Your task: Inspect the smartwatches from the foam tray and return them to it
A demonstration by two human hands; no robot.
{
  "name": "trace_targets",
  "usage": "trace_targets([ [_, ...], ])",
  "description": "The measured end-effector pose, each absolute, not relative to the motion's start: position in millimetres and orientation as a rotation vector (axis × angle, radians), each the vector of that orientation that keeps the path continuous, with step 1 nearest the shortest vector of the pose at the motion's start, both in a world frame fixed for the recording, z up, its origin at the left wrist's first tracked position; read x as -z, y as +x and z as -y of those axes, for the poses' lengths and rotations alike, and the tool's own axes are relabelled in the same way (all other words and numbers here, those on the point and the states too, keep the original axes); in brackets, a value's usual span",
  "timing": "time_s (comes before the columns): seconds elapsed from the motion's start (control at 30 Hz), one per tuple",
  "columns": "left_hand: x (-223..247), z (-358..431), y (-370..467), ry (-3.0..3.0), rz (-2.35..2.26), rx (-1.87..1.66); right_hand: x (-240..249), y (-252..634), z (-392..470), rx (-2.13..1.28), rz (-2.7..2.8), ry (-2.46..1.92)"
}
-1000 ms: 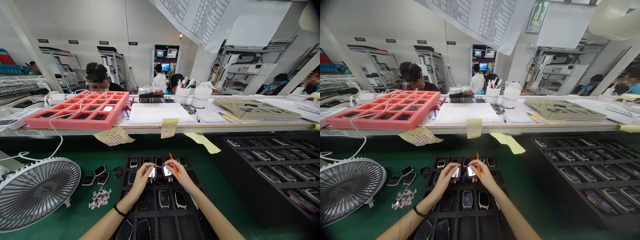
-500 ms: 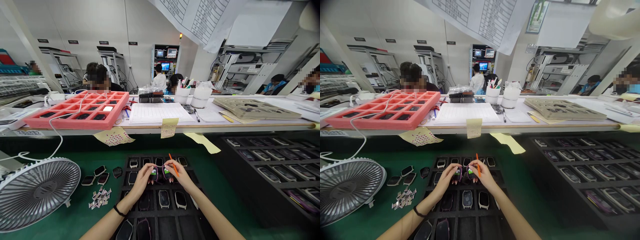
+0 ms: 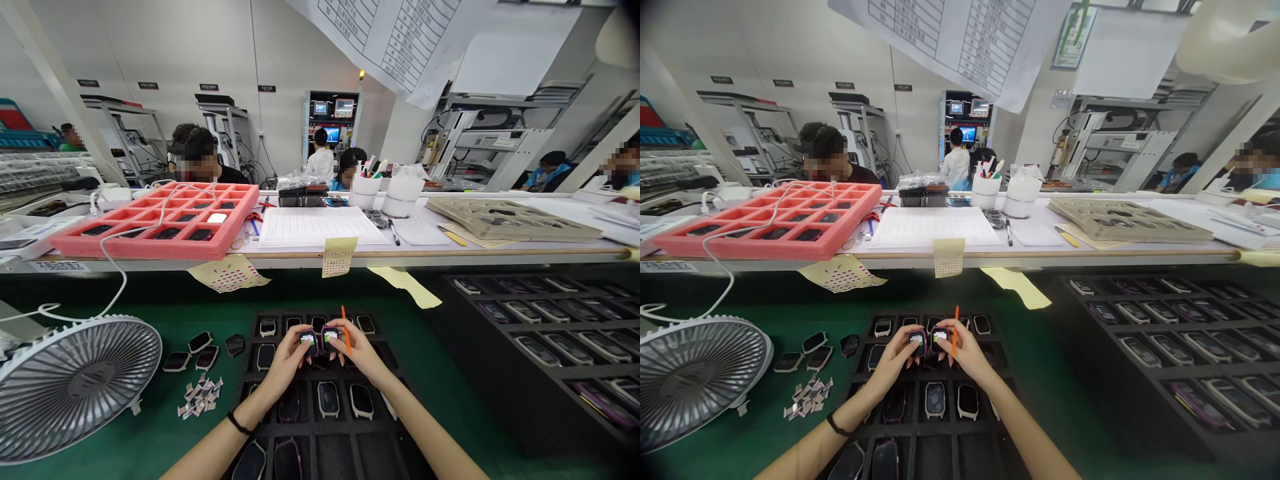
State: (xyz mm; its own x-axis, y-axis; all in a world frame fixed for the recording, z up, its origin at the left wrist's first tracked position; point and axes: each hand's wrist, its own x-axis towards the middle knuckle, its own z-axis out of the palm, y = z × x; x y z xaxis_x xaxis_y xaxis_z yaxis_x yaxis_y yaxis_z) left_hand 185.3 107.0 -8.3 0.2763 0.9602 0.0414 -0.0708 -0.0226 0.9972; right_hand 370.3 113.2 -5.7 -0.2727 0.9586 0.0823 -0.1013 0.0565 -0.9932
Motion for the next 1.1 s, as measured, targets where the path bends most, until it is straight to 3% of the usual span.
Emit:
trace_targets([
  [1.1, 9, -107, 188, 1.298, -0.939, -1.109, 8, 369, -113, -1.38, 1.346, -0.95],
])
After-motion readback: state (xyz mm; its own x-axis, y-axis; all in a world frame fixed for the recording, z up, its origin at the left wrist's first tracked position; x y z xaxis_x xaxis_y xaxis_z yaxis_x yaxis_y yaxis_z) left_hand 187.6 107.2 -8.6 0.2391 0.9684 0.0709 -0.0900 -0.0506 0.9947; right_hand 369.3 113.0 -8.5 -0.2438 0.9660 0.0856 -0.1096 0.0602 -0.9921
